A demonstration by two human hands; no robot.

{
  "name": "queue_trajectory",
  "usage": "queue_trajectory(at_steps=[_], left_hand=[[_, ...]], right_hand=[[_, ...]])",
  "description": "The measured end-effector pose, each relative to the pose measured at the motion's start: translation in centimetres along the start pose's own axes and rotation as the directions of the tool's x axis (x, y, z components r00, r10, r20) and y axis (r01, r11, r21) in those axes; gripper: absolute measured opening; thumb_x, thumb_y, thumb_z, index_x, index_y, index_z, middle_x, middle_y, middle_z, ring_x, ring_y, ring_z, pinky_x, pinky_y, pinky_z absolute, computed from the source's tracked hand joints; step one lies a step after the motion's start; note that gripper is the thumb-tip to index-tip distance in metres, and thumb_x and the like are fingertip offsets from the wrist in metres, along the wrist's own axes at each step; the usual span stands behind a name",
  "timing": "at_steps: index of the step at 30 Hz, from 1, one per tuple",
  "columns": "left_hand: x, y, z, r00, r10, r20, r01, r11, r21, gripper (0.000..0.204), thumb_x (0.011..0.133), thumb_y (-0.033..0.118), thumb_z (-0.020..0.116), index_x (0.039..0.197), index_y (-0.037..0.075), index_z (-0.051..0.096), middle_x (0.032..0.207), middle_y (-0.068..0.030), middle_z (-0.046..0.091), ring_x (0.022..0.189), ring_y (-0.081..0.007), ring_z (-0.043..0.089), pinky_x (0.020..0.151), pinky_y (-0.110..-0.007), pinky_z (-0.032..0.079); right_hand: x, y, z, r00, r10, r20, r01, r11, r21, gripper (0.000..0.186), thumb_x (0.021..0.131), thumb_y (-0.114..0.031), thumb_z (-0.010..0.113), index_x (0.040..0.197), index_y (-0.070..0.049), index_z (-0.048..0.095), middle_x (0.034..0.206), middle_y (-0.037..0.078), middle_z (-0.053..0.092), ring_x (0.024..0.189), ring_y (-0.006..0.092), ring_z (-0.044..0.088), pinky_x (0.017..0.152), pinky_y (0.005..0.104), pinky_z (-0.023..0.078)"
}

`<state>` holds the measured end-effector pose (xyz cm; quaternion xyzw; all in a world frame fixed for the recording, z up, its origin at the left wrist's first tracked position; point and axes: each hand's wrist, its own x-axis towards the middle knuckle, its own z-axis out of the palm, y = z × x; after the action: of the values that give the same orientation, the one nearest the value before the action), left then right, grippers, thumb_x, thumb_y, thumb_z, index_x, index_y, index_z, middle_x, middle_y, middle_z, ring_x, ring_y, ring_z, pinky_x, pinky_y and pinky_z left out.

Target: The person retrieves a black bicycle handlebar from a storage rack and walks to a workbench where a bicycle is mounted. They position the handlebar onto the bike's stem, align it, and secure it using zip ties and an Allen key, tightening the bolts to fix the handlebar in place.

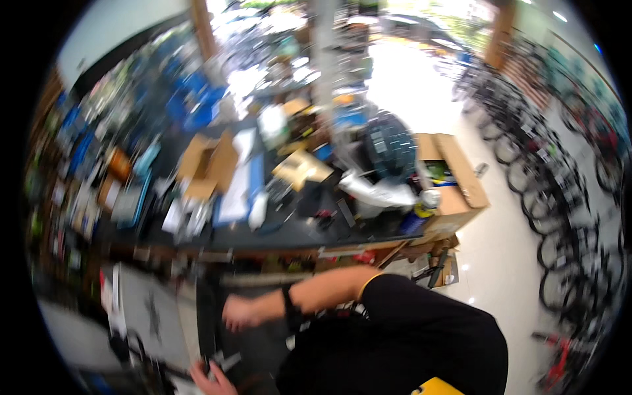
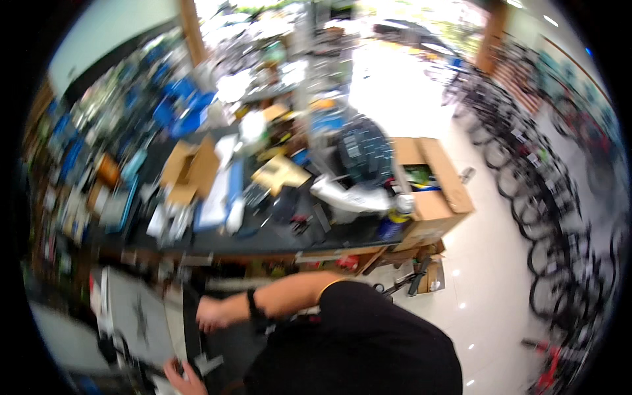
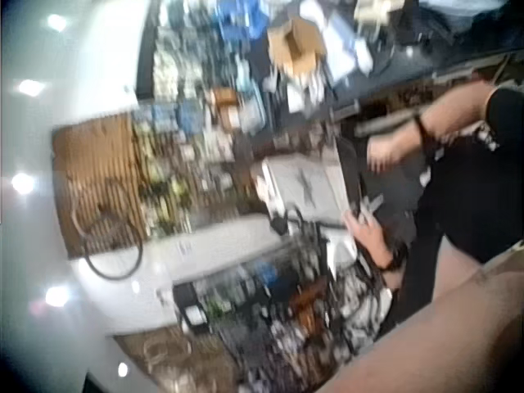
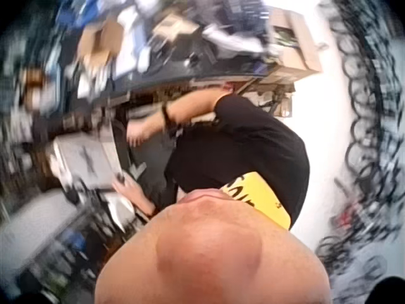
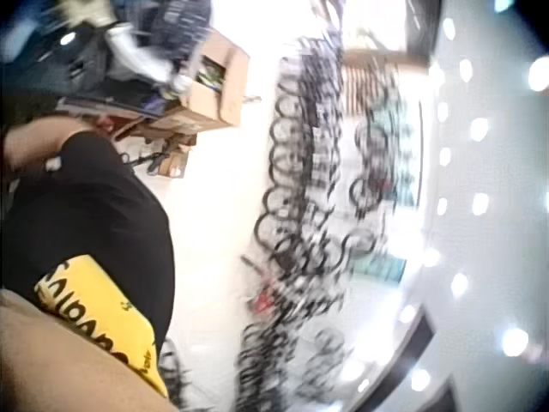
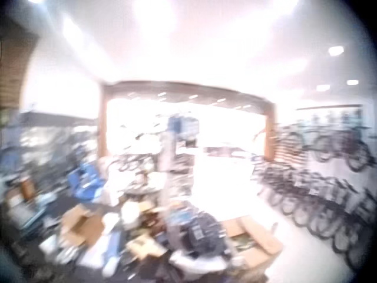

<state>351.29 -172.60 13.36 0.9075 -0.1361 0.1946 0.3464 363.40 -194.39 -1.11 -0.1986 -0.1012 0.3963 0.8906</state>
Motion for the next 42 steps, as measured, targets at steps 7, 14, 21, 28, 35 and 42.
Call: queue_trajectory(at_steps=[7,14,21,28,35,42], left_hand=[[0.1,-3.4,-3.7,0.951,-0.305,-0.058,0.299,0.95,-0.087,0.017,0.089,0.009,0.063,0.102,-0.002,0.06,0.099,-0.0151,0.062,0.092,-0.0284,0.061,0.084,-0.035,0.048],[0.7,-7.9,-6.6,0.874,-0.478,-0.086,0.466,0.876,-0.127,0.021,0.087,0.012,0.066,0.101,-0.002,0.06,0.094,-0.0136,0.064,0.087,-0.0252,0.062,0.081,-0.034,0.049],[2.1,-10.1,-6.1,0.717,-0.692,-0.086,0.654,0.71,-0.262,0.031,0.089,0.015,0.067,0.112,-0.002,0.055,0.101,-0.0126,0.063,0.092,-0.0195,0.06,0.082,-0.032,0.048],[4.9,-11.4,-5.3,0.526,-0.849,0.05,0.801,0.475,-0.364,0.053,0.093,0.02,0.066,0.132,-0.006,0.041,0.11,-0.0157,0.061,0.099,-0.018,0.059,0.088,-0.031,0.049],[7.4,-11.4,-4.2,0.335,-0.94,0.065,0.79,0.243,-0.562,0.044,0.097,0.015,0.058,0.133,-0.006,0.044,0.116,-0.0128,0.063,0.107,-0.0192,0.061,0.095,-0.031,0.047],[8.3,-12.7,-4.6,0.402,-0.91,0.097,0.7,0.238,-0.674,0.046,0.096,0.011,0.059,0.135,-0.006,0.044,0.122,-0.0113,0.059,0.108,-0.0185,0.06,0.095,-0.03,0.047]], right_hand=[[-3.3,-5.7,6.3,0.829,-0.079,-0.554,-0.339,0.716,-0.61,0.024,0.1,-0.023,0.048,0.09,-0.003,0.058,0.077,0.012,0.067,0.055,0.0121,0.048,0.049,0.0263,0.041],[2.8,-4.3,4.5,0.79,-0.044,-0.612,-0.371,0.76,-0.534,0.033,0.102,-0.032,0.049,0.087,-0.006,0.061,0.074,0.0,0.057,0.057,0.008,0.046,0.053,0.0229,0.037],[11.9,-4.5,4.8,0.869,0.032,-0.494,-0.408,0.613,-0.677,0.018,0.093,-0.011,0.061,0.104,0.001,0.068,0.079,0.001,0.062,0.058,0.0046,0.048,0.051,0.0208,0.037],[22.2,-0.3,3.3,0.988,0.124,-0.093,-0.147,0.554,-0.82,0.016,0.086,-0.007,0.067,0.097,0.005,0.069,0.084,0.009,0.07,0.08,0.0139,0.067,0.072,0.0272,0.053],[27.3,2.8,3.3,0.989,0.144,0.033,-0.058,0.587,-0.807,0.019,0.082,-0.009,0.069,0.097,0.001,0.072,0.088,0.013,0.072,0.082,0.0188,0.069,0.075,0.0313,0.054],[27.3,3.0,4.3,0.975,0.214,0.06,-0.08,0.59,-0.804,0.017,0.087,-0.005,0.067,0.102,0.003,0.068,0.091,0.008,0.071,0.084,0.0121,0.066,0.077,0.027,0.053]])
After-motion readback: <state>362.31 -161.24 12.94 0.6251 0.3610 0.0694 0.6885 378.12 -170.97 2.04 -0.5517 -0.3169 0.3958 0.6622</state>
